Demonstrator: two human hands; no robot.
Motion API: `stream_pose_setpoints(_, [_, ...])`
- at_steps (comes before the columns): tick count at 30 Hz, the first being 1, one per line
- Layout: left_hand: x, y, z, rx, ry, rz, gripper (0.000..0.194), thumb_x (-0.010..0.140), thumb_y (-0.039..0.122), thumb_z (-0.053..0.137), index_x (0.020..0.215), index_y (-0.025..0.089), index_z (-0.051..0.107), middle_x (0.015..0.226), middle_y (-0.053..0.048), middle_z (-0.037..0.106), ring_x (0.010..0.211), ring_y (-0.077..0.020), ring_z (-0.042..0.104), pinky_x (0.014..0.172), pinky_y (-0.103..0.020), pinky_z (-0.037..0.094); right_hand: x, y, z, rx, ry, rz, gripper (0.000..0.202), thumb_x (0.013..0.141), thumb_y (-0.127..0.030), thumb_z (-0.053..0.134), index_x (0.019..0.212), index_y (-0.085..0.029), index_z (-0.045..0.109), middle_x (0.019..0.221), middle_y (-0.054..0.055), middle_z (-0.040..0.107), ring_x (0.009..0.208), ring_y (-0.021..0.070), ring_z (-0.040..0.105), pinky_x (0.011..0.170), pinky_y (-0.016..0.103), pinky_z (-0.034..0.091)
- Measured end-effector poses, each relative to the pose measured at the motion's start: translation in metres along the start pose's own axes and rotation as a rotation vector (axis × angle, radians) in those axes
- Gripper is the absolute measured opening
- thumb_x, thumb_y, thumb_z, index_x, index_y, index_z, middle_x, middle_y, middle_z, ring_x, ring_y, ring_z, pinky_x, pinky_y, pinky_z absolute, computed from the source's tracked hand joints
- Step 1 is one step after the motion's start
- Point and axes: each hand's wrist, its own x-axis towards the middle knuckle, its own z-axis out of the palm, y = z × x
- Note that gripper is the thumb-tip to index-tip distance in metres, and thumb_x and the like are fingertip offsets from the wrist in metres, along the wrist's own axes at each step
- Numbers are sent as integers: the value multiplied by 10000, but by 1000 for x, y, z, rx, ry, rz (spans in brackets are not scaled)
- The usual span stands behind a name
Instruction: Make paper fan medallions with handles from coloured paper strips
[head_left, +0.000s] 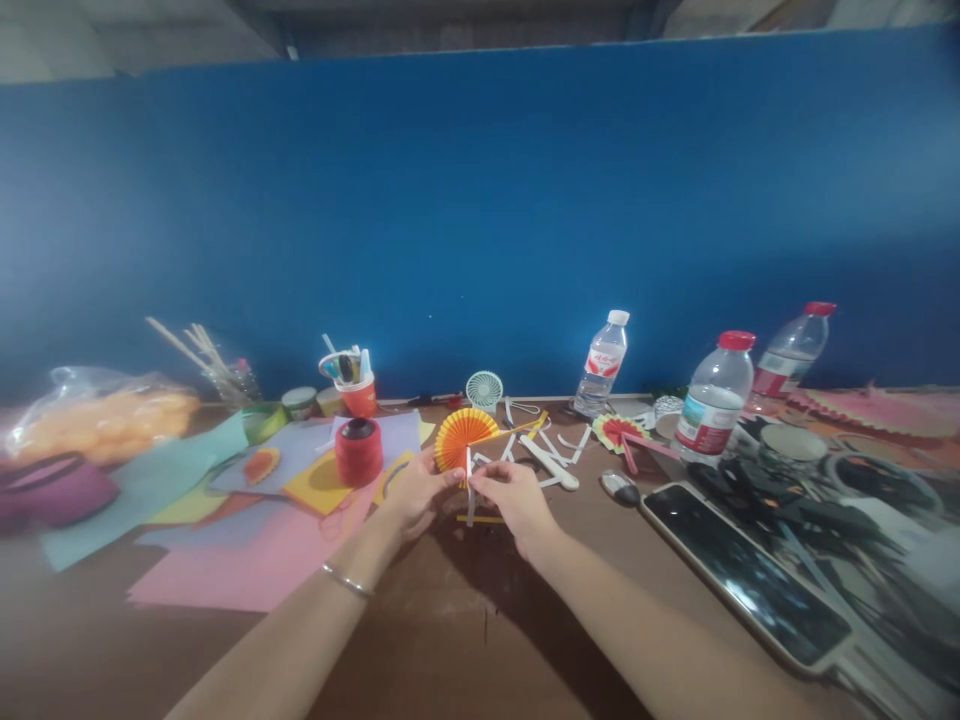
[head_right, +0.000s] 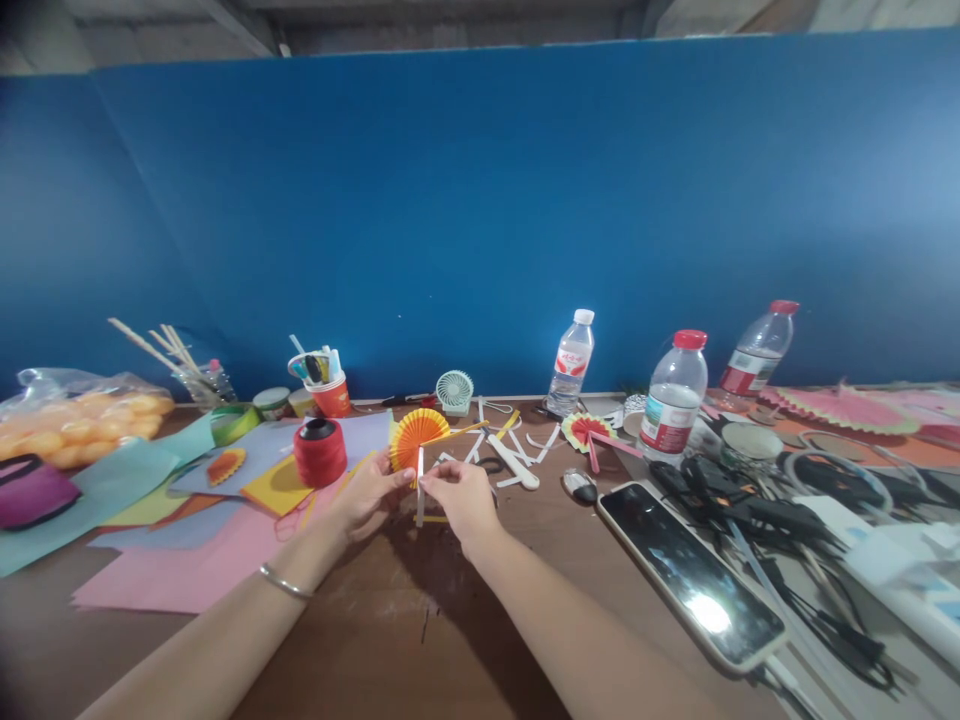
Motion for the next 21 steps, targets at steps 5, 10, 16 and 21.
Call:
stream_pose_setpoints(5, [0,-1,1,-10,10,27,344,590,92,724,895,136,572,830,-56,664,712,-169,626,668,-269,480,-1,-3,0,35,-12,13,156,569,-286,661,595,-144,601,541,-26,547,473,82,412,501,222,341])
stream_pose_setpoints(10, [0,-1,2,-10,14,35,354,578,94,728,897,134,579,834,-62,665,711,-185,628,653,-285,488,-3,-6,1,63,-12,31,169,552,-292,674,554,-145,590,490,-41,515,447,78,395,487,224,332])
stream_pose_setpoints(16, [0,-2,2,-17,35,41,374,564,83,733,904,138,588,833,-53,666,713,-175,627,666,-275,481,-4,-8,2,91,-23,40,187,544,-307,684,538,-152,579,488,-41,522,438,81,418,492,232,349])
stream_pose_setpoints(21, [0,-2,3,-24,34,37,360,582,78,722,907,147,583,830,-45,667,728,-176,625,682,-281,477,-4,-9,2,82,-14,41,190,549,-306,685,543,-149,578,498,-33,533,440,84,427,500,236,362])
